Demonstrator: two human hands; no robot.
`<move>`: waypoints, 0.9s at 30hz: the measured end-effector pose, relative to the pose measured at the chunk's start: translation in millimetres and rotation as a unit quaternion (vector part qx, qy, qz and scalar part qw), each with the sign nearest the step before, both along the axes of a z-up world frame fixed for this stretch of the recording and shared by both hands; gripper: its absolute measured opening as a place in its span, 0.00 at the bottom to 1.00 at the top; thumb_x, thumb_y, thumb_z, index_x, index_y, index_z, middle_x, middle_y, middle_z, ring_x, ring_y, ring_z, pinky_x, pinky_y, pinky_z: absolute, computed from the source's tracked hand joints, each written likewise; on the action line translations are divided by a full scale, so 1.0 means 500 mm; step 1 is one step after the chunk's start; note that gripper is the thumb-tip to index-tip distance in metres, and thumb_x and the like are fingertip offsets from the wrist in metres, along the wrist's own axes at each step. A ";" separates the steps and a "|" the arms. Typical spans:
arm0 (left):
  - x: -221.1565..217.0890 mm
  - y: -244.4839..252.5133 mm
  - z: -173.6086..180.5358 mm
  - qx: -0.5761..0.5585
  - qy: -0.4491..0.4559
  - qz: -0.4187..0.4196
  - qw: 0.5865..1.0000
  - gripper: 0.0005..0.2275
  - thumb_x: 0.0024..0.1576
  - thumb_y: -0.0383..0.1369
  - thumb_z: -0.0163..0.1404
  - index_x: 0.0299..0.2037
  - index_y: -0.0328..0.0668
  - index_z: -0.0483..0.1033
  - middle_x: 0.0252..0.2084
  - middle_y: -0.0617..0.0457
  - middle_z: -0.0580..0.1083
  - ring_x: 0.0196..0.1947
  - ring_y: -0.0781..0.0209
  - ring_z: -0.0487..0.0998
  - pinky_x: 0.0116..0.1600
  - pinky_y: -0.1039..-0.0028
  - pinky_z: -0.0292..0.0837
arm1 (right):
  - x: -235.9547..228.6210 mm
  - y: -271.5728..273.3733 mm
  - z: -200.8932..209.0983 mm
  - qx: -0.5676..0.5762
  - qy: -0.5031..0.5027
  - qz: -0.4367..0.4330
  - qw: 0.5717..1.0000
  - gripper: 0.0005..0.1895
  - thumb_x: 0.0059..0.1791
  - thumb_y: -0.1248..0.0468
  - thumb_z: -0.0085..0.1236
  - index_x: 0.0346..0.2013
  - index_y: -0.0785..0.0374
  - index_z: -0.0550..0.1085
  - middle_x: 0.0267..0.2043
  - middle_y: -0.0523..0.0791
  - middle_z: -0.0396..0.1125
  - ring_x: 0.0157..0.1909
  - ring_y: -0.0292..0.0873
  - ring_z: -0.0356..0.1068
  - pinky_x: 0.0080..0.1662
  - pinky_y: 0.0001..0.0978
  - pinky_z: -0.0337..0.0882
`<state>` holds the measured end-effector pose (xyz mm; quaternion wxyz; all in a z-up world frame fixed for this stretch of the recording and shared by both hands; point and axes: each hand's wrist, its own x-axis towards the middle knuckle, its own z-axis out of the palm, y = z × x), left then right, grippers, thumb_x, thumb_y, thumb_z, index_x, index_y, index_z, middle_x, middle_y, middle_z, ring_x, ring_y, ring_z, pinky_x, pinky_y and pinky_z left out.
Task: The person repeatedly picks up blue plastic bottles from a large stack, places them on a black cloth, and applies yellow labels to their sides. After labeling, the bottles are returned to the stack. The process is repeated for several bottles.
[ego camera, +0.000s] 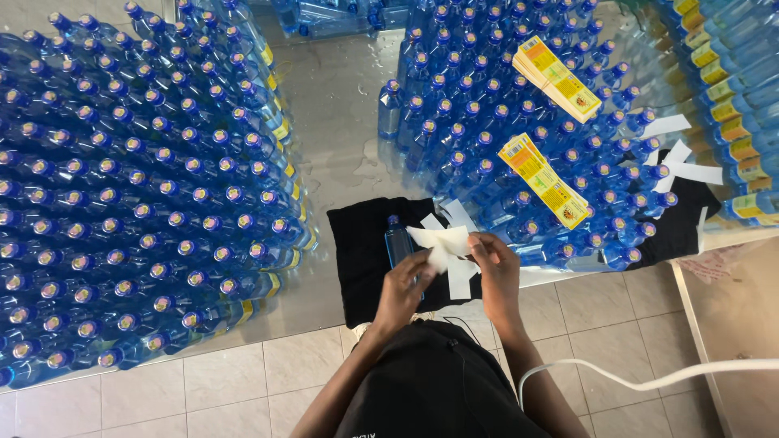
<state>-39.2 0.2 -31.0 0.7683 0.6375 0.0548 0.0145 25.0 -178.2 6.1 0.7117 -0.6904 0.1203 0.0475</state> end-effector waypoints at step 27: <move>0.099 -0.101 0.041 0.028 -0.008 0.114 0.993 0.14 0.73 0.38 0.47 0.44 0.43 0.87 0.35 0.50 0.85 0.40 0.73 0.77 0.45 0.72 0.77 | -0.068 0.012 0.003 -0.073 -0.046 -0.002 0.996 0.09 0.61 0.64 0.57 0.49 0.66 0.82 0.42 0.50 0.77 0.45 0.41 0.74 0.53 0.45 0.80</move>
